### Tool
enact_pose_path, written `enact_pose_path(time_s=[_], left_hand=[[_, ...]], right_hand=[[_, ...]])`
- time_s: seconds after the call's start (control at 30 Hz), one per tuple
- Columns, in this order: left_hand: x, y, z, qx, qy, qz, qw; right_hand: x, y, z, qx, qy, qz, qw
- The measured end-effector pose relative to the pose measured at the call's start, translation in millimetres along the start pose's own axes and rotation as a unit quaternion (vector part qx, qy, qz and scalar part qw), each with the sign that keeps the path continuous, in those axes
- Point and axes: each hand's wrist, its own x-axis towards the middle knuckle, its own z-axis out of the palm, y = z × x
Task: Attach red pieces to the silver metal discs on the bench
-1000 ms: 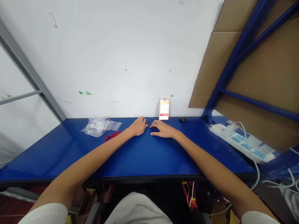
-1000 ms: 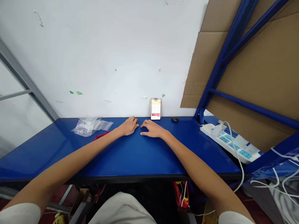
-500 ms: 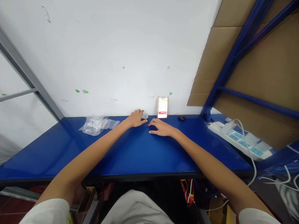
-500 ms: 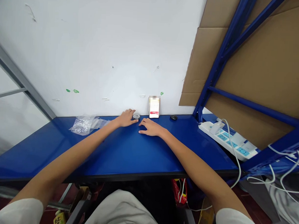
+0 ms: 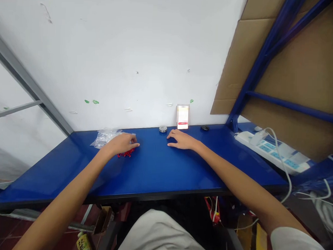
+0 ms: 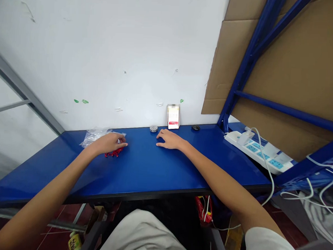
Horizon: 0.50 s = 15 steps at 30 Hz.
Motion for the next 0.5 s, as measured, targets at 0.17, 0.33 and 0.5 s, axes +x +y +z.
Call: enact_pose_path(time_s=[0.17, 0.33, 0.5], left_hand=[[21, 0, 15, 0.007, -0.008, 0.011, 1.000], [21, -1, 16, -0.028, -0.002, 0.031, 0.999], [18, -4, 20, -0.074, 0.035, 0.058, 0.995]], right_hand=[[17, 1, 19, -0.046, 0.156, 0.000, 0.987], [36, 16, 33, -0.085, 0.142, -0.003, 0.986], [47, 27, 28, -0.103, 0.101, 0.007, 0.990]])
